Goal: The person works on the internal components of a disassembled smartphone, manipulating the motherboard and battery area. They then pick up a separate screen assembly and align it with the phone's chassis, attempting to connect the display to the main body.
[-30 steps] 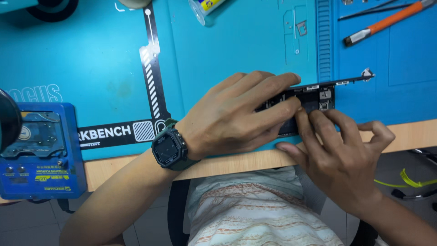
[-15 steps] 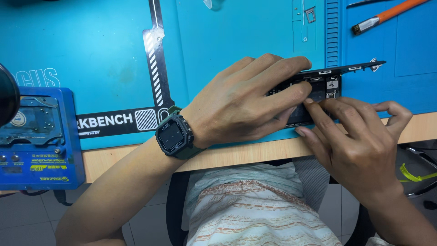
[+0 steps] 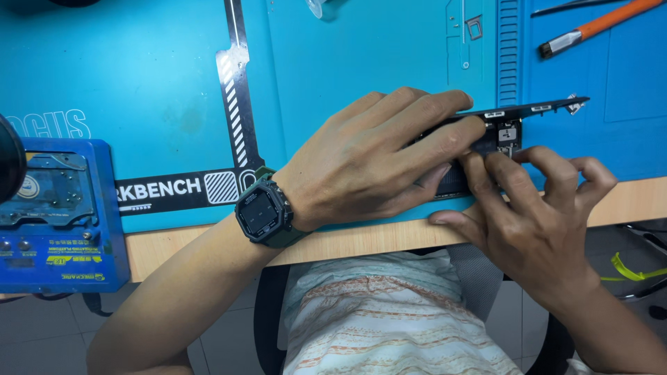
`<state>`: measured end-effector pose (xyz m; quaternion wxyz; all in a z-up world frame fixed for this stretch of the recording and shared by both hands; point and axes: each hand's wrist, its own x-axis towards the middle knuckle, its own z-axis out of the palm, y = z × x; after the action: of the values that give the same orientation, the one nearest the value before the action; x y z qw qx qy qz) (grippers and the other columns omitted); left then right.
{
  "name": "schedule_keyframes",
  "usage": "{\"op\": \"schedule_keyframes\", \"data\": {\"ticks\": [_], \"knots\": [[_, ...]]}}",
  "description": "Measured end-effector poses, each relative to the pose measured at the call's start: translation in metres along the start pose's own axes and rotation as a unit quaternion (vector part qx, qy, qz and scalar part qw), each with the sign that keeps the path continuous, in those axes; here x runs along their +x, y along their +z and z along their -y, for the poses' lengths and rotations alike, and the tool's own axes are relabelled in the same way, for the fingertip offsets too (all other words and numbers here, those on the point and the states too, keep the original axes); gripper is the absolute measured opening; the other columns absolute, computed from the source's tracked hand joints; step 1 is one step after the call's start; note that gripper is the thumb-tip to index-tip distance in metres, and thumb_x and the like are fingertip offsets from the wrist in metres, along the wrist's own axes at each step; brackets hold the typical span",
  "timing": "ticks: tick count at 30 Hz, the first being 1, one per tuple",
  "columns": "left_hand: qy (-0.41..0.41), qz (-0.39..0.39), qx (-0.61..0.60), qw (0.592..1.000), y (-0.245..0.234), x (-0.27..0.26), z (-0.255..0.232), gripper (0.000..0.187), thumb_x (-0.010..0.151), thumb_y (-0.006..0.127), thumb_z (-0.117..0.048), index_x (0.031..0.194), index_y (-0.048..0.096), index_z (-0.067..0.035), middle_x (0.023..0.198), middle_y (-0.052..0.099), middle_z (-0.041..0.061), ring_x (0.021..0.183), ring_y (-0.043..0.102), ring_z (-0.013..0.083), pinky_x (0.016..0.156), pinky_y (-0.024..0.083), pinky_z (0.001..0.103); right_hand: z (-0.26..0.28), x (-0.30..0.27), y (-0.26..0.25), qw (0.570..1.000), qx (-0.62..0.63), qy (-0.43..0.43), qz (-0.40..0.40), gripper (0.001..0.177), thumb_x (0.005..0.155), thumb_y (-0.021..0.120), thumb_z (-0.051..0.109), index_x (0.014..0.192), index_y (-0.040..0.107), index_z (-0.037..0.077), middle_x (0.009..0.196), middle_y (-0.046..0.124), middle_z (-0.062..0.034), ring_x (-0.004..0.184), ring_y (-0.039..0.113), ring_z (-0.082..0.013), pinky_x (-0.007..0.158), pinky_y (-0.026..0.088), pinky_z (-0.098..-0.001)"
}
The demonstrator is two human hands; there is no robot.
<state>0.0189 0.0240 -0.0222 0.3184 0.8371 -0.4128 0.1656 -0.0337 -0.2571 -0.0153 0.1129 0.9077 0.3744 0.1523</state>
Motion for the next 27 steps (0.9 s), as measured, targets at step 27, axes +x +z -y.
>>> {"op": "schedule_keyframes", "data": {"ticks": [27], "knots": [[-0.012, -0.004, -0.004, 1.000, 0.003, 0.000, 0.001, 0.038, 0.115, 0.075, -0.013, 0.147, 0.056, -0.008, 0.146, 0.066, 0.014, 0.111, 0.071, 0.0339, 0.082, 0.058, 0.047, -0.040, 0.009, 0.015, 0.992, 0.081, -0.092, -0.039, 0.061, 0.106, 0.069, 0.070, 0.138, 0.081, 0.020, 0.122, 0.077, -0.0093, 0.109, 0.067, -0.0340, 0.107, 0.048, -0.0530]]}}
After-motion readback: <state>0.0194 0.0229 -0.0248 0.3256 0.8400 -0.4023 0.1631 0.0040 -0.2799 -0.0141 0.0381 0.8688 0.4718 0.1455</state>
